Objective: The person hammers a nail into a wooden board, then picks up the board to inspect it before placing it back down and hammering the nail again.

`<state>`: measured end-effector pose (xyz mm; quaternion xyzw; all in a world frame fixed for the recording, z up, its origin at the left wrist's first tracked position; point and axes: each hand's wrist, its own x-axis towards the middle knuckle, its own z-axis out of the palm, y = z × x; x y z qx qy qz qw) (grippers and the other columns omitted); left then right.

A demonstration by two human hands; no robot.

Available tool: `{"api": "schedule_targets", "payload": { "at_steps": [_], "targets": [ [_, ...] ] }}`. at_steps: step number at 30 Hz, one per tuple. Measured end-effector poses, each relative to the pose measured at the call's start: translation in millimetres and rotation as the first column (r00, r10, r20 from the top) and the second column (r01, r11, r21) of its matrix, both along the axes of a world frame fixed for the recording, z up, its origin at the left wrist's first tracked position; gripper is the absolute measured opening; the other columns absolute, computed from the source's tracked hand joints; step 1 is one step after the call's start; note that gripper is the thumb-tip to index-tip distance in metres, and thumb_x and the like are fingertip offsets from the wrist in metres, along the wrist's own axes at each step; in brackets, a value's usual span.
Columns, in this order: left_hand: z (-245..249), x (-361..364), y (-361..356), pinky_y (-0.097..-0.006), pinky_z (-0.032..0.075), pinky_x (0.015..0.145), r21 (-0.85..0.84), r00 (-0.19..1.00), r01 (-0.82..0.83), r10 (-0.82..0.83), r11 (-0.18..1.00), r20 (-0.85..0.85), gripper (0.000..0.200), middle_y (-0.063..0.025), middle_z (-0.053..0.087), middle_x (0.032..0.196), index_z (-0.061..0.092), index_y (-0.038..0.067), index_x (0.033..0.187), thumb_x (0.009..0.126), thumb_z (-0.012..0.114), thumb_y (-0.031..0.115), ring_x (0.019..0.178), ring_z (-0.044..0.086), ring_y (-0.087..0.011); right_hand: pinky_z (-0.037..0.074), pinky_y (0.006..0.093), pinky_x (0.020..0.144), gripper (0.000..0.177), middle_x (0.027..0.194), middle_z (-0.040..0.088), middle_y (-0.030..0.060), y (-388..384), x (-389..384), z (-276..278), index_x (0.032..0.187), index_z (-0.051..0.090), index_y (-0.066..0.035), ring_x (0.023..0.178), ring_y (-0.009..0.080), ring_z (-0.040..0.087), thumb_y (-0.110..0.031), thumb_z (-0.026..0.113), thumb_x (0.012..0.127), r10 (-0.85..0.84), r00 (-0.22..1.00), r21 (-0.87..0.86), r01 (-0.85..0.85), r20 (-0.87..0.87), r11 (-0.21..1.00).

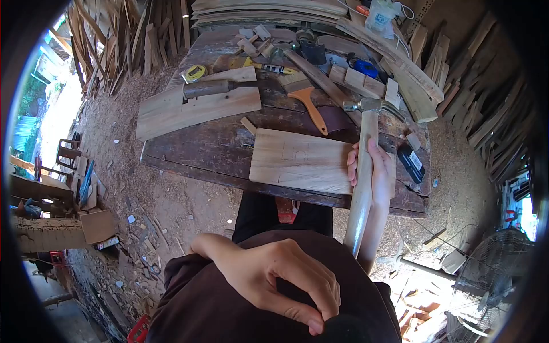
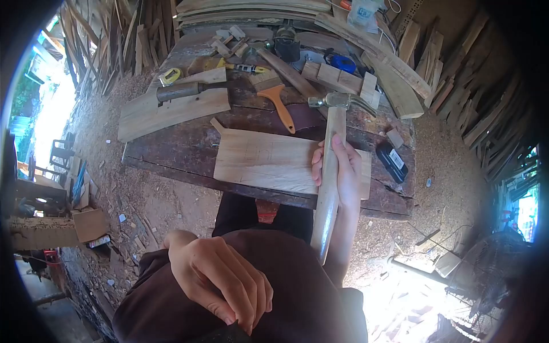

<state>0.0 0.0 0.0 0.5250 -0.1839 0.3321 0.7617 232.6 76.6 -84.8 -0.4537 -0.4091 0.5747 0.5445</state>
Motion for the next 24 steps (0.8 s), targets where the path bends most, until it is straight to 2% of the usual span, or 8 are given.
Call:
{"api": "schedule_targets", "payload": {
  "at_steps": [2,12,21,24],
  "targets": [
    [0.1,1.4,-0.3,-0.0479,0.053,0.087,-0.01,1.0,-0.018,0.018,1.0,-0.009,0.017,-0.0173,0.07,0.099,0.066,-0.01,0.106,0.092,0.063,-0.001,0.092,0.068,-0.026,0.041,0.0245,0.037,0.039,0.07,0.06,0.0125,0.1,0.1,0.7,0.098,0.055,0.003,0.045,0.0147,0.055,-0.034,0.044,0.104,-0.008,0.998,-0.006,0.008,-0.066,1.0],
    [-3.6,2.7,-2.3,-0.0477,0.053,0.086,-0.047,0.998,-0.047,0.049,0.998,0.041,0.016,-0.0182,0.07,0.099,0.066,-0.01,0.105,0.092,0.063,-0.001,0.092,0.068,-0.0264,0.041,0.0243,0.037,0.038,0.07,0.06,0.0122,1.0,1.4,0.6,0.098,0.055,0.003,0.045,0.0145,0.055,-0.033,0.044,0.105,-0.007,0.998,-0.006,0.007,-0.06,1.0],
    [-2.5,6.4,-3.0,-0.0467,0.053,0.086,-0.012,0.997,-0.066,0.066,0.998,0.034,0.015,-0.0189,0.07,0.097,0.067,-0.01,0.103,0.092,0.064,0.0,0.091,0.068,-0.0273,0.042,0.0252,0.037,0.038,0.069,0.06,0.013,2.1,2.8,-1.5,0.098,0.055,0.004,0.045,0.0155,0.056,-0.033,0.045,0.104,0.01,0.996,-0.006,-0.01,-0.091,1.0],
    [-1.2,10.9,-3.4,-0.0454,0.053,0.087,0.024,0.99,-0.139,0.138,0.99,0.024,0.014,-0.0175,0.07,0.097,0.068,-0.009,0.102,0.091,0.065,0.0,0.091,0.068,-0.0274,0.041,0.0249,0.037,0.038,0.069,0.06,0.0131,2.1,2.4,-1.5,0.098,0.055,0.003,0.045,0.0153,0.056,-0.033,0.046,0.104,0.0,0.995,-0.019,-0.002,-0.095,1.0]
  ]
}}
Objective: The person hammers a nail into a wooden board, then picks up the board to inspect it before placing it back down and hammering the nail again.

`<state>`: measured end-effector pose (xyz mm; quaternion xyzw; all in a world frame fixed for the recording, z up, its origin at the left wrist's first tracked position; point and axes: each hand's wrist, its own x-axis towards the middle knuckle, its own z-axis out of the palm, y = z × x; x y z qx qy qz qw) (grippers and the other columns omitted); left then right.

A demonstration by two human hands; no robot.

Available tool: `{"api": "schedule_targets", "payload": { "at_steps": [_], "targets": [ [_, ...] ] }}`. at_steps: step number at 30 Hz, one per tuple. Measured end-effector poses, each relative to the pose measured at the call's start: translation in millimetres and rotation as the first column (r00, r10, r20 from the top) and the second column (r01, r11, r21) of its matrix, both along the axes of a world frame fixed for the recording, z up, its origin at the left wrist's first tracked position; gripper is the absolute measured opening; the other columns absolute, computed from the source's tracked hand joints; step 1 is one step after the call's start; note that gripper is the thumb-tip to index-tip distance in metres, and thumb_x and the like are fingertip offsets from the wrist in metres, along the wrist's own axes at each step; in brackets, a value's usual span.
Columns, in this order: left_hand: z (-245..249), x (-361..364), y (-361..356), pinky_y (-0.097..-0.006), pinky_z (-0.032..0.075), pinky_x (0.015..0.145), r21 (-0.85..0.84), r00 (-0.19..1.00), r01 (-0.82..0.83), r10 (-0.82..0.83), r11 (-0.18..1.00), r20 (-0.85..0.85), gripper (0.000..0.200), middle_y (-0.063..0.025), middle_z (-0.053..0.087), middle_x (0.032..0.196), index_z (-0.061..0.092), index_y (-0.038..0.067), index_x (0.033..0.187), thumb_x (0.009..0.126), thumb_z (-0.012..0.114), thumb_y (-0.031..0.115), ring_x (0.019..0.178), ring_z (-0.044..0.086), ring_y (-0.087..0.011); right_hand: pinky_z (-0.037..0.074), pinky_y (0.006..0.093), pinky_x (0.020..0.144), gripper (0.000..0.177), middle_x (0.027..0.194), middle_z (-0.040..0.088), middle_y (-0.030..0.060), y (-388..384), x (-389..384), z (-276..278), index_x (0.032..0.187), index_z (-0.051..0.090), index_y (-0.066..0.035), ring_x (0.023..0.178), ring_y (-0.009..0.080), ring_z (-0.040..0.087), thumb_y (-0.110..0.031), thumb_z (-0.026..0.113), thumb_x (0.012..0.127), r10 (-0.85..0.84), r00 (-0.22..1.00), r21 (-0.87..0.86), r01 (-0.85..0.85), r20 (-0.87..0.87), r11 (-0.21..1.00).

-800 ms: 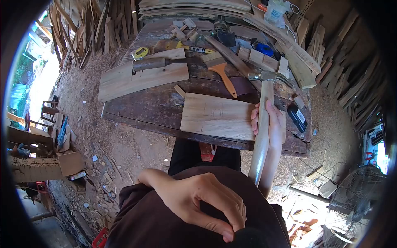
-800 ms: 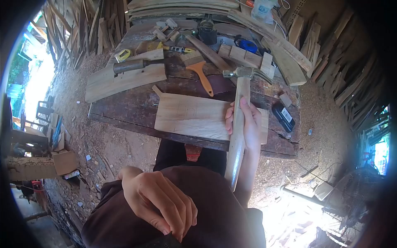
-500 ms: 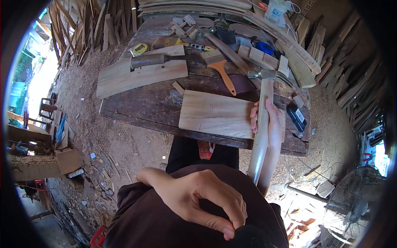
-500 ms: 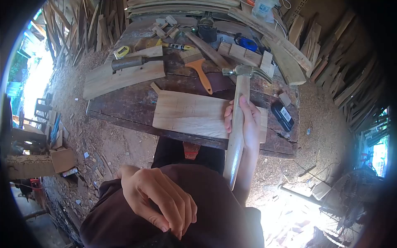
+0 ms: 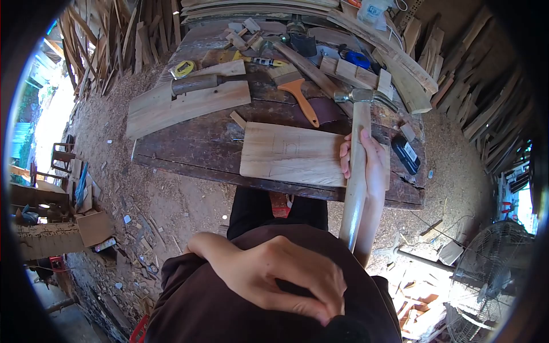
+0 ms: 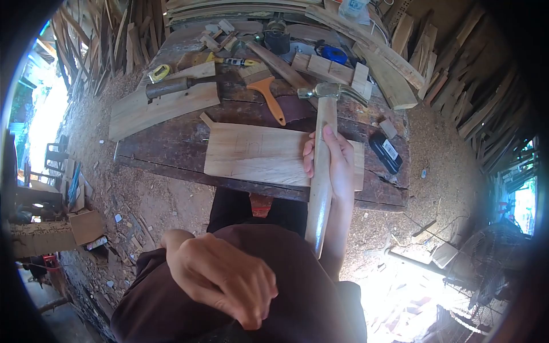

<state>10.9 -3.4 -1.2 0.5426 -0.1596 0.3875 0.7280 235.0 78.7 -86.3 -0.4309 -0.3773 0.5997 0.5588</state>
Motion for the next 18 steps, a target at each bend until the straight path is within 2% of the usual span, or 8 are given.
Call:
{"api": "schedule_targets", "payload": {
  "at_steps": [6,8,9,12,13,16,17,18],
  "targets": [
    [-1.4,1.0,-0.3,-0.0416,0.052,0.087,-0.004,0.997,-0.061,0.061,0.998,-0.038,0.014,-0.0141,0.07,0.095,0.07,-0.005,0.1,0.089,0.069,0.003,0.091,0.068,-0.0246,0.041,0.0245,0.037,0.038,0.07,0.06,0.013,-0.5,0.0,0.4,0.098,0.055,0.003,0.045,0.0148,0.056,-0.034,0.046,0.104,-0.002,1.0,0.004,0.002,0.011,1.0],
    [-1.3,-2.8,2.7,-0.0398,0.051,0.086,0.072,0.944,-0.283,0.291,0.957,-0.154,0.014,-0.0127,0.069,0.094,0.072,-0.003,0.098,0.085,0.073,0.003,0.087,0.068,-0.0224,0.041,0.0246,0.037,0.038,0.07,0.06,0.0129,-0.1,1.2,-0.2,0.098,0.055,0.003,0.045,0.0149,0.056,-0.034,0.046,0.104,0.006,1.0,0.0,-0.006,0.003,1.0],
    [-1.9,-5.7,3.5,-0.0398,0.051,0.086,0.073,0.944,-0.282,0.29,0.957,-0.155,0.014,-0.0127,0.069,0.094,0.072,-0.003,0.098,0.085,0.073,0.003,0.087,0.068,-0.0224,0.042,0.0247,0.037,0.038,0.069,0.06,0.0129,0.1,1.4,-0.5,0.098,0.055,0.003,0.045,0.0149,0.056,-0.034,0.046,0.104,0.008,1.0,-0.006,-0.008,-0.003,1.0],
    [-9.5,-13.5,6.2,-0.0345,0.052,0.079,0.238,0.752,-0.551,0.599,0.8,-0.274,0.02,-0.0118,0.067,0.093,0.073,-0.002,0.094,0.075,0.08,0.0,0.078,0.068,-0.0201,0.042,0.0248,0.037,0.038,0.069,0.06,0.0126,0.4,1.7,-1.9,0.098,0.055,0.003,0.045,0.0149,0.056,-0.034,0.047,0.104,0.012,1.0,-0.006,-0.012,-0.011,1.0],
    [-14.3,-13.8,7.0,-0.0345,0.052,0.079,0.24,0.751,-0.551,0.6,0.8,-0.275,0.02,-0.0118,0.067,0.093,0.073,-0.002,0.094,0.075,0.08,0.0,0.078,0.068,-0.0201,0.041,0.0249,0.037,0.038,0.069,0.061,0.0124,0.5,1.8,-2.3,0.098,0.055,0.003,0.045,0.0149,0.056,-0.034,0.047,0.103,0.013,1.0,-0.001,-0.013,-0.012,1.0],
    [-26.0,-13.5,13.0,-0.0308,0.053,0.07,0.526,0.338,-0.744,0.911,0.412,-0.235,0.03,-0.0073,0.065,0.093,0.073,0.005,0.104,0.075,0.078,0.0,0.083,0.066,-0.0198,0.038,0.0241,0.037,0.043,0.071,0.059,0.012,0.6,1.3,-1.9,0.101,0.054,0.004,0.045,0.0139,0.052,-0.038,0.044,0.103,0.009,0.998,-0.014,-0.008,0.058,1.0],
    [-33.8,-12.5,20.4,-0.0308,0.053,0.07,0.528,0.337,-0.743,0.912,0.411,-0.235,0.03,-0.0073,0.065,0.093,0.073,0.005,0.104,0.075,0.078,0.0,0.083,0.066,-0.0198,0.038,0.0241,0.037,0.043,0.071,0.059,0.012,0.5,1.3,-1.8,0.101,0.054,0.004,0.045,0.0139,0.052,-0.038,0.044,0.103,0.01,0.998,-0.013,-0.009,0.056,1.0],
    [-46.3,-11.3,30.1,-0.0322,0.052,0.069,0.607,0.203,-0.735,0.952,0.302,-0.229,0.03,-0.0071,0.065,0.092,0.073,0.005,0.105,0.076,0.077,0.001,0.081,0.065,-0.0205,0.039,0.0244,0.037,0.041,0.07,0.06,0.012,0.6,1.6,-1.4,0.099,0.054,0.003,0.045,0.0144,0.054,-0.037,0.046,0.103,0.016,0.999,-0.004,-0.016,0.034,1.0]
  ]
}}
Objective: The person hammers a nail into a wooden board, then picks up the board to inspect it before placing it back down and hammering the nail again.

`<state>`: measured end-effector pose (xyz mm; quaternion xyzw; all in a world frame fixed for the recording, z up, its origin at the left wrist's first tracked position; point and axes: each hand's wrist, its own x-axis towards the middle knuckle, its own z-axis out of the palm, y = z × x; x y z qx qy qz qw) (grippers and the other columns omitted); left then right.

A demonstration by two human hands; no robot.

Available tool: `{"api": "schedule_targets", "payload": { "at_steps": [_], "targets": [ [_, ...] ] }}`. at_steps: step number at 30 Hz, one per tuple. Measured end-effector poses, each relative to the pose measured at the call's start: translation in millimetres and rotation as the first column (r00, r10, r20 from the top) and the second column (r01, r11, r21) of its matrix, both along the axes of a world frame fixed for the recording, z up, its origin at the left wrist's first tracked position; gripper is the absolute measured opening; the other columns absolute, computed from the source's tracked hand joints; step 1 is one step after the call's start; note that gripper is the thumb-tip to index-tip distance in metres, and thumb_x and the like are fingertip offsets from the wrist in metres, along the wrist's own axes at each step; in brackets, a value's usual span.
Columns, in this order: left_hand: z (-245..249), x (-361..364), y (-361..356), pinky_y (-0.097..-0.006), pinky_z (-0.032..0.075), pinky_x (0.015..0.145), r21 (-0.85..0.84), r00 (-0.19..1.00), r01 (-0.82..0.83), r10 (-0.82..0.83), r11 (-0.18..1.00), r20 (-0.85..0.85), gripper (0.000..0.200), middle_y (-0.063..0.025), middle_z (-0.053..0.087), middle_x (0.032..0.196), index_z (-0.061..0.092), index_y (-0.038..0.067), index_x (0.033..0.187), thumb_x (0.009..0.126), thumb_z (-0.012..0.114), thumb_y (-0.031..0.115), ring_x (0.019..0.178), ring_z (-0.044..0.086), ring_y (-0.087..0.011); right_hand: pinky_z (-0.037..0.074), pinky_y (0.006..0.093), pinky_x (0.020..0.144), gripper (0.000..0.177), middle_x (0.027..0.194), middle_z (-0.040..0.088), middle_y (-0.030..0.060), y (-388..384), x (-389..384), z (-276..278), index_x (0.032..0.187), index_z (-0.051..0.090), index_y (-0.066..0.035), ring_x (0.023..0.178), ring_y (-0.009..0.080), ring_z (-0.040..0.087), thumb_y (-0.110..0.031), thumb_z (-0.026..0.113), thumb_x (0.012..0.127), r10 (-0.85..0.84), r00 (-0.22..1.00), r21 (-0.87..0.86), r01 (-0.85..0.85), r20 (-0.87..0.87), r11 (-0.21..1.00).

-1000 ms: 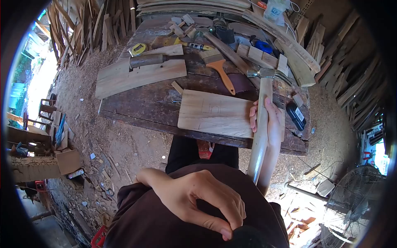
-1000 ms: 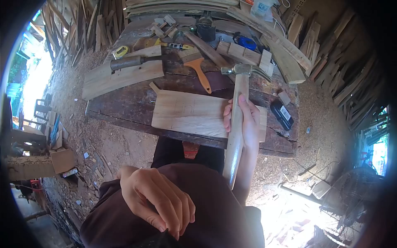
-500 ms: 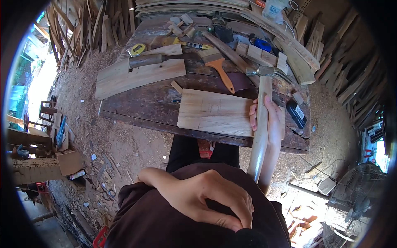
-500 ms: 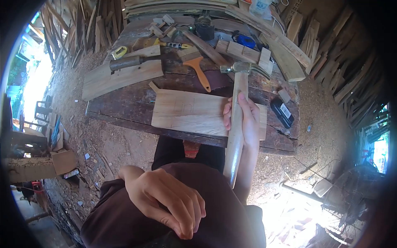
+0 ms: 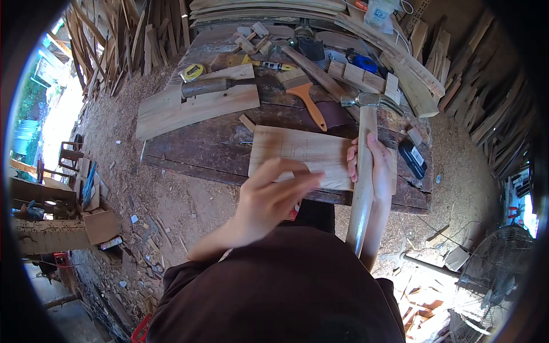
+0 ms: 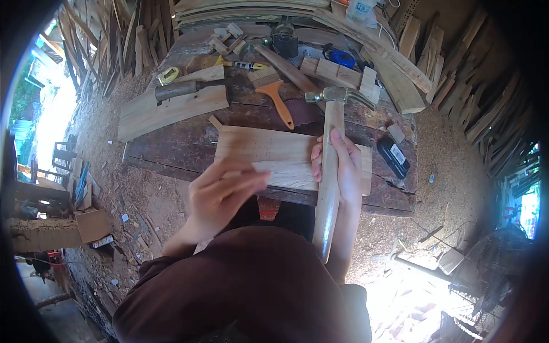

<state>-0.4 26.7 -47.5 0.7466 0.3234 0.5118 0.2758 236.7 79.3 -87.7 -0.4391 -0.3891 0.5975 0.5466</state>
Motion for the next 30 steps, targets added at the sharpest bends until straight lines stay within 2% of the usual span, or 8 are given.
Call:
{"api": "schedule_targets", "payload": {
  "at_steps": [1,4,8,10,20,26,29,30],
  "targets": [
    [-12.1,1.2,9.0,-0.0336,0.051,0.068,0.04,0.989,-0.118,0.121,0.992,-0.088,0.029,-0.0069,0.064,0.091,0.072,0.005,0.106,0.077,0.076,0.001,0.079,0.064,-0.0213,0.041,0.0247,0.037,0.039,0.069,0.06,0.012,0.4,0.1,0.4,0.098,0.055,0.003,0.045,0.015,0.056,-0.035,0.047,0.103,0.006,1.0,0.01,-0.006,-0.021,1.0],
    [-41.4,6.0,28.9,-0.0347,0.049,0.068,0.114,0.97,-0.216,0.226,0.97,-0.087,0.025,-0.0073,0.064,0.088,0.071,0.005,0.103,0.079,0.074,0.003,0.076,0.062,-0.0234,0.04,0.0247,0.037,0.039,0.069,0.06,0.0119,0.4,0.3,0.3,0.098,0.055,0.003,0.045,0.015,0.056,-0.036,0.047,0.103,0.003,1.0,-0.001,-0.003,-0.016,1.0],
    [-58.4,8.9,32.2,-0.0352,0.049,0.072,0.012,0.963,-0.24,0.239,0.971,-0.124,0.021,-0.0073,0.065,0.088,0.07,0.006,0.099,0.079,0.074,0.002,0.079,0.062,-0.0251,0.04,0.0247,0.037,0.04,0.069,0.06,0.0121,0.3,-0.1,0.0,0.098,0.055,0.003,0.045,0.0151,0.056,-0.036,0.047,0.103,-0.008,0.999,-0.017,0.008,-0.039,1.0],
    [-65.4,8.3,36.2,-0.0358,0.05,0.074,0.136,0.971,-0.207,0.22,0.969,-0.088,0.019,-0.0065,0.066,0.09,0.07,0.006,0.097,0.078,0.073,0.002,0.08,0.063,-0.0257,0.04,0.0249,0.037,0.04,0.069,0.06,0.0123,0.6,-0.2,0.5,0.098,0.055,0.003,0.045,0.0152,0.056,-0.036,0.047,0.103,-0.007,1.0,-0.015,0.006,-0.029,1.0],
    [-67.8,2.3,35.5,-0.036,0.049,0.08,0.196,0.961,-0.175,0.211,0.965,-0.18,0.016,-0.0056,0.067,0.091,0.068,0.006,0.094,0.078,0.071,0.001,0.084,0.063,-0.0257,0.041,0.025,0.037,0.039,0.069,0.06,0.0124,-0.4,-0.7,2.6,0.097,0.055,0.003,0.045,0.015,0.056,-0.035,0.046,0.104,-0.015,1.0,-0.023,0.015,0.0,1.0],
    [-61.8,1.2,32.1,-0.0359,0.05,0.079,0.078,0.956,-0.213,0.224,0.974,-0.19,0.016,-0.0067,0.068,0.088,0.069,0.005,0.095,0.079,0.072,0.001,0.085,0.064,-0.0256,0.041,0.0244,0.037,0.039,0.068,0.06,0.0122,-0.3,-0.7,1.1,0.097,0.055,0.003,0.045,0.0147,0.056,-0.035,0.046,0.104,-0.016,0.999,-0.023,0.015,-0.027,1.0],
    [-51.9,-0.2,37.2,-0.034,0.053,0.076,-0.035,0.955,-0.284,0.279,0.958,-0.104,0.015,-0.0078,0.07,0.087,0.07,0.005,0.093,0.079,0.074,0.002,0.084,0.067,-0.0244,0.041,0.0245,0.037,0.039,0.068,0.06,0.0122,-0.5,-1.4,1.7,0.097,0.055,0.003,0.045,0.015,0.055,-0.035,0.047,0.104,-0.021,1.0,-0.02,0.021,-0.02,1.0],
    [-49.7,-3.5,41.3,-0.0305,0.053,0.076,-0.05,0.953,-0.295,0.29,0.954,-0.085,0.014,-0.0075,0.071,0.088,0.072,0.005,0.093,0.08,0.075,0.003,0.084,0.069,-0.0203,0.041,0.0245,0.037,0.039,0.068,0.06,0.0122,-0.3,-0.9,1.1,0.097,0.055,0.002,0.045,0.015,0.055,-0.035,0.047,0.104,-0.015,1.0,-0.006,0.015,-0.024,1.0]
  ]
}}
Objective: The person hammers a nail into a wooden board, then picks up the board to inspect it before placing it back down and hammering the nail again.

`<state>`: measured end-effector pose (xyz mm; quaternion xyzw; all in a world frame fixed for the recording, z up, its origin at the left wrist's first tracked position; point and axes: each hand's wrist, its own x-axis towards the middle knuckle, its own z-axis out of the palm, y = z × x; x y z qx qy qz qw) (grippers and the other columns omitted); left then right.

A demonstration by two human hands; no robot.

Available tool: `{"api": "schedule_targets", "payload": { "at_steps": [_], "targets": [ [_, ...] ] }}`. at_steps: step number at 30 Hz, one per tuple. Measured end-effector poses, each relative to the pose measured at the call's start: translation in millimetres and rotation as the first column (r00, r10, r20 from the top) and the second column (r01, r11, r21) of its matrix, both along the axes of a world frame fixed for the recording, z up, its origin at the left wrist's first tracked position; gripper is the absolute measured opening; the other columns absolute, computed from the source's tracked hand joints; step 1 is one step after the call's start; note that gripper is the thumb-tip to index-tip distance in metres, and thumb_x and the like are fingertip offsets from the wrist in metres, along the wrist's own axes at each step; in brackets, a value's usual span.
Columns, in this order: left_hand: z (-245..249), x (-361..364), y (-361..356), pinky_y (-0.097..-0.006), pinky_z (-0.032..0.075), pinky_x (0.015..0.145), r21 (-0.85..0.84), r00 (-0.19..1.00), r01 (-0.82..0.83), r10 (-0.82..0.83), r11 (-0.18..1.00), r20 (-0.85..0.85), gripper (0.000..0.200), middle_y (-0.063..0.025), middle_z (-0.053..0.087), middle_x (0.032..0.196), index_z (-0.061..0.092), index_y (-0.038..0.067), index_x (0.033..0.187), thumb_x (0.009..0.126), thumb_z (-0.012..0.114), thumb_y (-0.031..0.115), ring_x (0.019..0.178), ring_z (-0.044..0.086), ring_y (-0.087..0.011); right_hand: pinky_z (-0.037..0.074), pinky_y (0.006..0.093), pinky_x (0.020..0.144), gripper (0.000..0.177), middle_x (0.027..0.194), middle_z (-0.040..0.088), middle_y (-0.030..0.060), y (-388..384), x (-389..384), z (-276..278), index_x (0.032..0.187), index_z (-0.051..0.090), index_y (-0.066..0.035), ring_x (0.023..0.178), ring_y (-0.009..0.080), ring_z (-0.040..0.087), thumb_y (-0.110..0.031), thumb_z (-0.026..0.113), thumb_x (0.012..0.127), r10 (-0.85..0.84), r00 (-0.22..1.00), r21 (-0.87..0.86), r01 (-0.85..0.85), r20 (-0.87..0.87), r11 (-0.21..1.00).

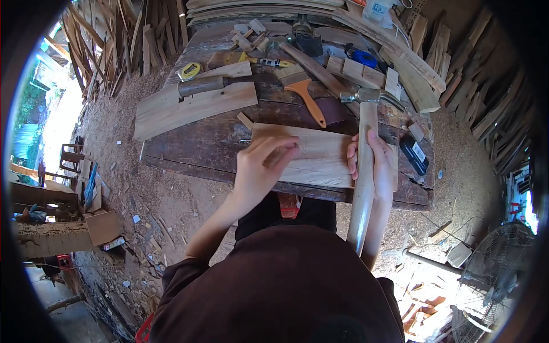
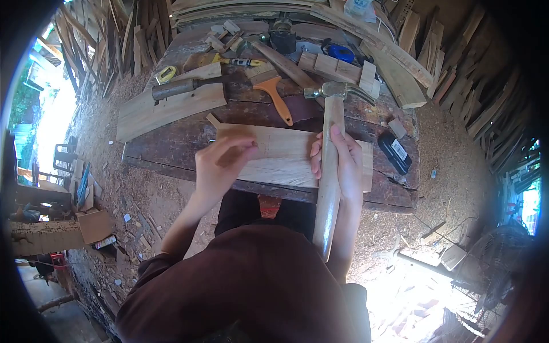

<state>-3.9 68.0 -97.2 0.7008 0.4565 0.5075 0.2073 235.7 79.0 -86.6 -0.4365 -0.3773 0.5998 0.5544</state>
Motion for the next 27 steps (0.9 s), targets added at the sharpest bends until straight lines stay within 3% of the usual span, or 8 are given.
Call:
{"api": "schedule_targets", "payload": {
  "at_steps": [3,5,9,15,27],
  "targets": [
    [10.6,-5.4,12.9,-0.0262,0.053,0.076,0.03,1.0,-0.025,0.024,0.999,0.02,0.013,-0.0078,0.074,0.088,0.074,0.004,0.094,0.082,0.076,0.004,0.081,0.07,-0.0146,0.04,0.0247,0.037,0.038,0.068,0.06,0.0122,0.0,-0.1,-0.2,0.097,0.055,0.002,0.044,0.015,0.055,-0.035,0.047,0.103,0.003,1.0,0.011,-0.003,-0.008,1.0],
    [18.9,-7.7,19.3,-0.0253,0.053,0.075,-0.05,0.999,-0.052,0.053,0.997,0.011,0.012,-0.0076,0.074,0.087,0.074,0.003,0.094,0.082,0.075,0.004,0.081,0.07,-0.0137,0.04,0.0248,0.037,0.039,0.069,0.06,0.0122,-0.2,0.2,-0.4,0.097,0.055,0.002,0.044,0.015,0.055,-0.035,0.047,0.103,-0.001,1.0,0.01,0.001,-0.011,1.0],
    [18.3,-13.7,26.7,-0.024,0.053,0.075,-0.175,0.993,0.113,-0.115,0.978,-0.001,0.01,-0.0071,0.074,0.088,0.073,0.001,0.093,0.083,0.073,0.002,0.081,0.069,-0.0107,0.041,0.0251,0.038,0.038,0.069,0.061,0.0123,-0.1,0.2,0.2,0.097,0.055,0.002,0.045,0.0151,0.055,-0.035,0.047,0.103,0.012,1.0,0.009,-0.011,-0.019,1.0],
    [7.7,-14.5,29.8,-0.025,0.054,0.075,-0.176,0.982,0.184,-0.187,0.967,-0.002,0.011,-0.0076,0.073,0.092,0.073,0.001,0.093,0.082,0.073,0.001,0.083,0.069,-0.0109,0.041,0.0248,0.038,0.038,0.069,0.061,0.0121,0.1,0.6,0.3,0.097,0.055,0.002,0.046,0.015,0.055,-0.035,0.048,0.103,0.01,1.0,0.001,-0.01,-0.015,1.0],
    [4.6,-10.3,29.2,-0.0247,0.051,0.071,-0.215,0.987,0.16,-0.163,0.963,0.005,0.013,-0.0064,0.072,0.088,0.072,0.002,0.092,0.079,0.076,0.001,0.078,0.066,-0.0113,0.041,0.0241,0.037,0.039,0.069,0.061,0.0116,0.5,1.1,1.1,0.097,0.055,0.002,0.046,0.0148,0.056,-0.035,0.047,0.103,0.016,1.0,-0.017,-0.016,-0.008,1.0]
  ]
}}
